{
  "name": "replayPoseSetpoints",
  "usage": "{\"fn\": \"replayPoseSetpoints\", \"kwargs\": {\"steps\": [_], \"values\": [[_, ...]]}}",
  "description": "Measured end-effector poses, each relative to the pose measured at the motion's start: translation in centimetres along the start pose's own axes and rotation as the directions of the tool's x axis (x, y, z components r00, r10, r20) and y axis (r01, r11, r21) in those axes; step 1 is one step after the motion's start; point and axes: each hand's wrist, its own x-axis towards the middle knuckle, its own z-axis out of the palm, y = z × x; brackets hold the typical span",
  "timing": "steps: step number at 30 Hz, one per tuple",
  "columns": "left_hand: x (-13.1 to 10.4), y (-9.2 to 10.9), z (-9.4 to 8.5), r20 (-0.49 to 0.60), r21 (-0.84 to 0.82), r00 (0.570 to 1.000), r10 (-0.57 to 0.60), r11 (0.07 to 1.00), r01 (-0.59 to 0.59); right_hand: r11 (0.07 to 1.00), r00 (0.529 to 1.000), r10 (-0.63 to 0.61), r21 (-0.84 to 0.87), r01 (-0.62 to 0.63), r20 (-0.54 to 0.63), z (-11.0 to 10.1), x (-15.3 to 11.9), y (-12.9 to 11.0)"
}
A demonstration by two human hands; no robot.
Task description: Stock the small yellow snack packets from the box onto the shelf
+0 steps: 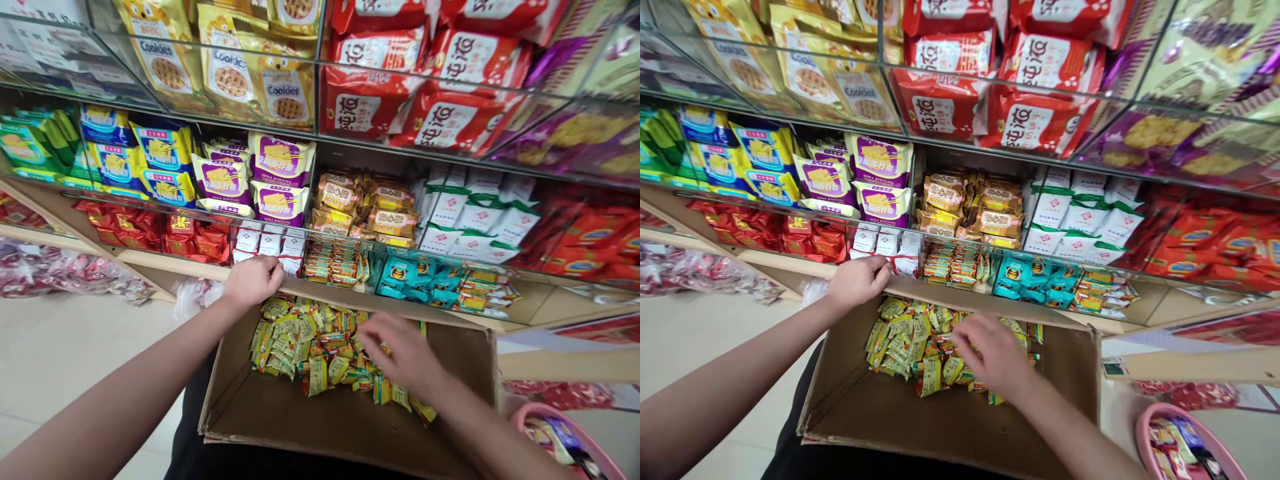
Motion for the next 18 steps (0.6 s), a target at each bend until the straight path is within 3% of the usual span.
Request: {"fn": "replayPoseSetpoints", "kwargs": {"steps": [2, 3, 6, 8, 11, 13, 14, 16, 18], "values": [[0.0, 0.1, 0.2, 0.012, 0.002, 1.0, -0.017, 1.0, 0.017, 0.998, 0.996, 0.023, 0.047, -0.028, 0.09, 3.6, -3.3, 0.1], [0.1, 0.1, 0.3, 0.014, 0.003, 1.0, -0.011, 1.0, 0.011, 0.993, 0.988, 0.099, 0.056, -0.107, 0.12, 5.8, -4.2, 0.8], [0.4, 0.1, 0.0, 0.017, 0.002, 0.999, 0.04, 0.999, -0.04, 0.902, 0.905, 0.426, 0.069, -0.426, 0.018, 11.5, -4.1, 3.8], [0.3, 0.2, -0.5, -0.025, -0.048, 0.994, 0.108, 0.993, -0.109, 0.869, 0.871, 0.49, 0.096, -0.486, -0.022, 13.7, -3.2, 5.4], [-1.7, 0.8, -1.4, -0.228, -0.181, 0.938, 0.26, 0.936, -0.303, 0.878, 0.882, 0.467, 0.152, -0.454, -0.059, 13.9, -2.7, 5.8], [-4.5, 1.9, -1.4, -0.344, -0.273, 0.879, 0.329, 0.861, -0.429, 0.886, 0.888, 0.449, 0.185, -0.426, -0.101, 12.6, -3.4, 5.1], [-6.1, 2.8, -1.1, -0.359, -0.336, 0.871, 0.335, 0.825, -0.455, 0.884, 0.886, 0.447, 0.213, -0.416, -0.126, 11.9, -3.9, 4.5], [-9.1, 5.0, 0.0, -0.271, -0.526, 0.92, 0.283, 0.757, -0.388, 0.839, 0.869, 0.47, 0.383, -0.386, -0.154, 10.2, -5.0, 3.1], [-11.2, 7.6, 1.5, -0.101, -0.738, 0.985, 0.138, 0.653, -0.167, 0.699, 0.848, 0.512, 0.64, -0.319, -0.137, 8.9, -5.7, 1.5]]}}
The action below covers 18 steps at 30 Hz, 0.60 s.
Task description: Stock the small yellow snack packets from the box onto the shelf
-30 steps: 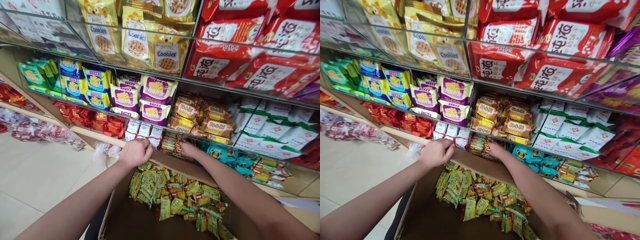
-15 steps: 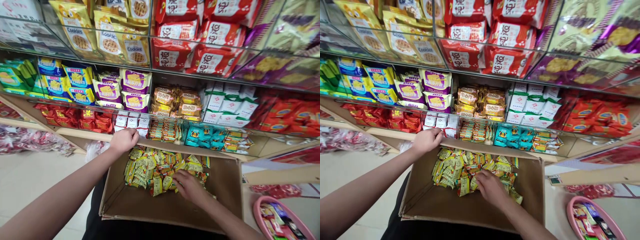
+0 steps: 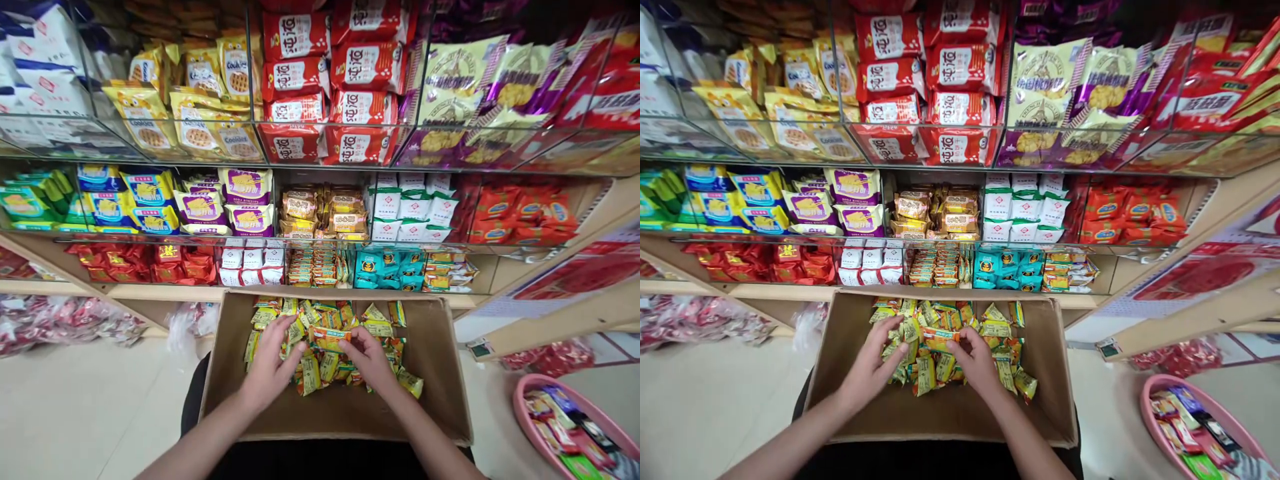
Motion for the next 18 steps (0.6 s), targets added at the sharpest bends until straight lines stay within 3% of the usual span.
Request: {"fn": "replayPoseSetpoints", "kwargs": {"steps": [2, 5, 8, 10, 13, 18], "values": [[-0.7, 0.8, 2.7, 0.047, -0.238, 0.982, -0.185, 0.952, 0.191, 0.96, 0.998, 0.059, 0.273, -0.06, 0.011, 0.1, -1.0, -1.7], [-0.3, 2.0, 5.0, 0.052, -0.405, 0.958, -0.281, 0.871, 0.277, 0.91, 0.988, 0.144, 0.4, -0.108, -0.062, 0.8, -1.9, -3.6], [0.2, 3.0, 5.7, 0.001, -0.426, 0.953, -0.304, 0.862, 0.276, 0.953, 0.945, 0.179, 0.288, -0.097, -0.273, 1.4, -2.0, -4.2], [0.2, 3.4, 5.8, 0.039, -0.479, 0.944, -0.327, 0.823, 0.305, 0.976, 0.918, 0.165, 0.195, -0.099, -0.361, 1.5, -1.9, -4.2], [0.0, 3.7, 6.0, 0.094, -0.555, 0.934, -0.345, 0.761, 0.336, 0.982, 0.903, 0.163, 0.155, -0.109, -0.397, 1.4, -1.9, -3.8], [0.1, 3.6, 6.2, 0.072, -0.608, 0.923, -0.379, 0.717, 0.342, 0.973, 0.895, 0.194, 0.192, -0.125, -0.401, 1.8, -2.1, -3.1]]}}
